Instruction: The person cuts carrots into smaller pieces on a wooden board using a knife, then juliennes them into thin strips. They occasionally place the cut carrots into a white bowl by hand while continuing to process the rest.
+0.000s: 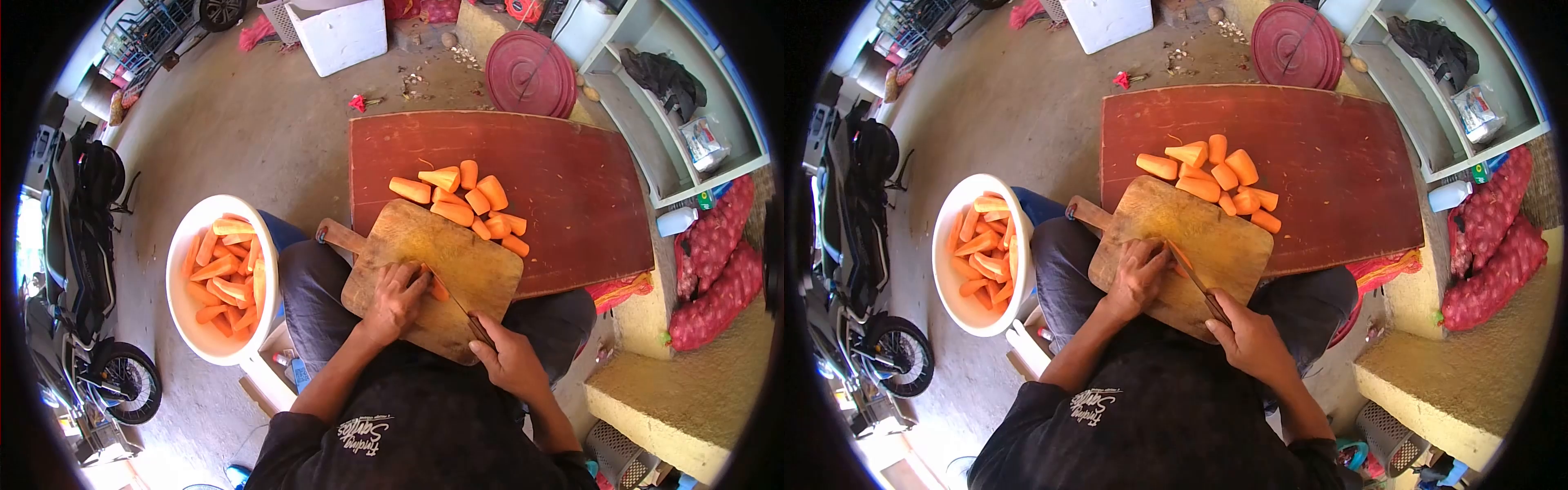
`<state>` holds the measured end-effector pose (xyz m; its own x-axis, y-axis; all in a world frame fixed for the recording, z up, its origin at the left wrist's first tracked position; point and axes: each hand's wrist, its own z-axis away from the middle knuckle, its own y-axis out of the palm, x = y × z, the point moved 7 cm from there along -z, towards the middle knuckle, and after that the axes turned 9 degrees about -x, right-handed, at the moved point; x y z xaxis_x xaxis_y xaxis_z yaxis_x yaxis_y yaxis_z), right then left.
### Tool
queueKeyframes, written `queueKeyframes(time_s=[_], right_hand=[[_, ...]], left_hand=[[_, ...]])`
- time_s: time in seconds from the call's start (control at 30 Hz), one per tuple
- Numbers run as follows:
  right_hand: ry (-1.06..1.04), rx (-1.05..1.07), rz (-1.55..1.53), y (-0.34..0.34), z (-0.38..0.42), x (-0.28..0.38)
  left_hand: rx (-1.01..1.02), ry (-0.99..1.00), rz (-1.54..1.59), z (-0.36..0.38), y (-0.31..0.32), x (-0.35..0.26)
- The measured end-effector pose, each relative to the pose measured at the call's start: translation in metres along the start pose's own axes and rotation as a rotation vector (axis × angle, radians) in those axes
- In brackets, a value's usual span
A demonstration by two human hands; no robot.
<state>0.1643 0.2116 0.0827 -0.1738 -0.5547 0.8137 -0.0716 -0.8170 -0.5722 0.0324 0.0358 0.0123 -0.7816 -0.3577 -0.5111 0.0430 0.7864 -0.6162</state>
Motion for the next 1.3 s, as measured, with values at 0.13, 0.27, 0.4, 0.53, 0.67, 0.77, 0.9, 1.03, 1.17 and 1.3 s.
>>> queueKeyframes(time_s=[0.13,0.27,0.4,0.53,0.67,0.77,0.9,1.03,1.17,1.3], right_hand=[[0.054,0.060,0.032,0.003,-0.005,0.000],[-0.057,0.013,0.076,0.021,-0.035,-0.002],[-0.081,0.012,0.029,0.023,-0.050,-0.002],[-0.059,-0.001,-0.006,0.013,-0.034,0.002],[0.069,0.069,0.012,0.007,-0.017,0.005],[0.067,0.075,0.065,0.008,-0.014,0.008],[0.023,0.083,0.091,0.025,-0.040,0.009],[-0.057,0.008,0.072,0.030,-0.053,-0.002],[-0.063,0.004,0.045,0.017,-0.034,0.006],[0.097,0.087,0.064,0.011,-0.016,0.009]], left_hand=[[-0.001,0.003,0.011,-0.003,-0.001,-0.002],[-0.012,0.023,0.028,-0.004,-0.001,-0.005],[0.004,0.018,0.030,-0.005,-0.002,-0.004],[-0.007,-0.004,0.021,-0.003,-0.001,-0.003],[0.015,-0.013,0.032,-0.002,-0.003,-0.003],[0.033,-0.030,0.049,-0.003,-0.003,-0.003],[0.035,-0.020,0.069,0.002,0.001,-0.001],[0.026,0.000,0.054,0.000,-0.001,-0.001],[0.017,0.020,0.005,0.002,-0.004,-0.002],[0.007,-0.007,0.051,0.002,-0.004,0.000]])
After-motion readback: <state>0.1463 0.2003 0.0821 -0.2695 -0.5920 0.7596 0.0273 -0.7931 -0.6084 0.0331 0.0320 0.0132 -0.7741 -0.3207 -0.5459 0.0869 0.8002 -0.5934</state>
